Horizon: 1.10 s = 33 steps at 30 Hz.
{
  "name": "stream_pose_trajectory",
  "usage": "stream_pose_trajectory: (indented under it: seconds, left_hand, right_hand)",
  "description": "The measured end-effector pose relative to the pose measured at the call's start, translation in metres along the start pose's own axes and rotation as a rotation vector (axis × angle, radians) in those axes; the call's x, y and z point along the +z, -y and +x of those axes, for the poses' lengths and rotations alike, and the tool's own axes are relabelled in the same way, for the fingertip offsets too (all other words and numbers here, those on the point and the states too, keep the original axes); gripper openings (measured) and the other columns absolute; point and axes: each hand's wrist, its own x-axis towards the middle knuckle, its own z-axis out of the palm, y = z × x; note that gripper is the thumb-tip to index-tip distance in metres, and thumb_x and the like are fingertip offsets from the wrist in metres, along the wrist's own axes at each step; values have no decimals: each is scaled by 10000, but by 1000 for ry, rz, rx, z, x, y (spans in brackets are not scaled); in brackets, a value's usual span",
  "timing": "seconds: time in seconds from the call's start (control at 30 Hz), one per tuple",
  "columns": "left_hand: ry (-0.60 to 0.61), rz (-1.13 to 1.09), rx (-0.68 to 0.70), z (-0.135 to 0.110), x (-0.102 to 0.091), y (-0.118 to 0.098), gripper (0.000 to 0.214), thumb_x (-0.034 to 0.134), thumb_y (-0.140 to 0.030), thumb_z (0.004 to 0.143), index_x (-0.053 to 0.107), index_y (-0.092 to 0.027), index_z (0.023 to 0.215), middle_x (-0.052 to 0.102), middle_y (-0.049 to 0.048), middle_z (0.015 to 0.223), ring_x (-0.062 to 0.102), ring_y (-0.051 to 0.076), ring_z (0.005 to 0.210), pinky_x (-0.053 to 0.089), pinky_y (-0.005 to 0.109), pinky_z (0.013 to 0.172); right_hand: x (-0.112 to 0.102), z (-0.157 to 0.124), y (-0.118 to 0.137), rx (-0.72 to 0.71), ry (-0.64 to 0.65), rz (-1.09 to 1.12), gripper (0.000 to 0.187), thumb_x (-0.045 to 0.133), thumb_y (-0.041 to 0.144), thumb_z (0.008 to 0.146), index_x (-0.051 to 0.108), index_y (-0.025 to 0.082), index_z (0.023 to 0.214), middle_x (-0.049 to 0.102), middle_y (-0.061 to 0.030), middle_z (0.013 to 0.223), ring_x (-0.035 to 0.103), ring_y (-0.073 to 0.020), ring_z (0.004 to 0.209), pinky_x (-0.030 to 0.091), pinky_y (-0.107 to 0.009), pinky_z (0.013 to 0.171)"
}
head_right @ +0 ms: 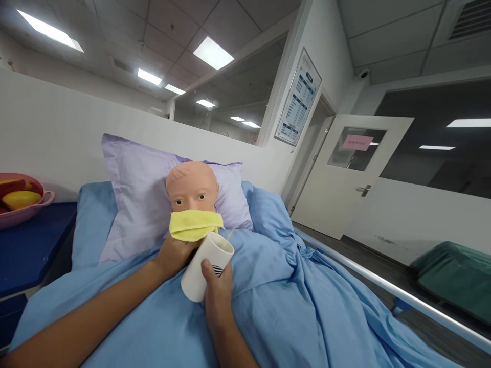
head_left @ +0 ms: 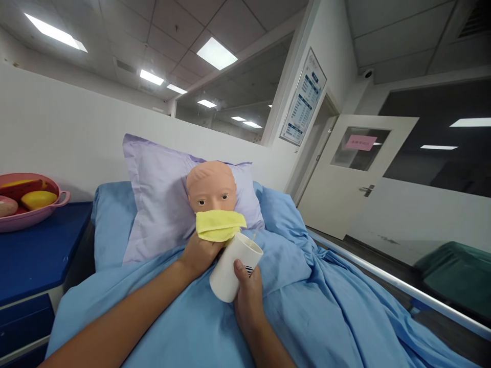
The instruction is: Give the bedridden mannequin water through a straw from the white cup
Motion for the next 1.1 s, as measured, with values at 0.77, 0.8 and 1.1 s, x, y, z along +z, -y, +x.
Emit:
stream_pose_trajectory:
  seconds: [0.77,0.8,1.1]
  left_hand:
    - [-585,-1914,-1333,-76,-53,-31,526,540,-296,923,440,-125,1410,644,165,1268,631,294,1147,522,444,1001]
    - [-581,-1942,-1325,-80,-51,-31,536,537,-310,927,430,-126,1418,639,167,1275,627,297,1153,518,451,1006]
    - [-574,-1891,-1331,-95,-48,-30,540,602,-278,899,460,-143,1402,648,144,1271,625,284,1160,516,418,1019]
  right_hand:
    - [12,-10,6,22,167,-141,558,819,505,605,647,196,1037,731,-53,863,674,-246,764,552,-368,685]
    - [12,-10,6,28,178,-147,562,817,506,605,646,194,1040,733,-58,872,675,-246,765,552,-368,682]
    - [13,-9,3,79,147,-143,561,821,501,603,654,192,1041,742,-78,924,688,-269,830,566,-397,724]
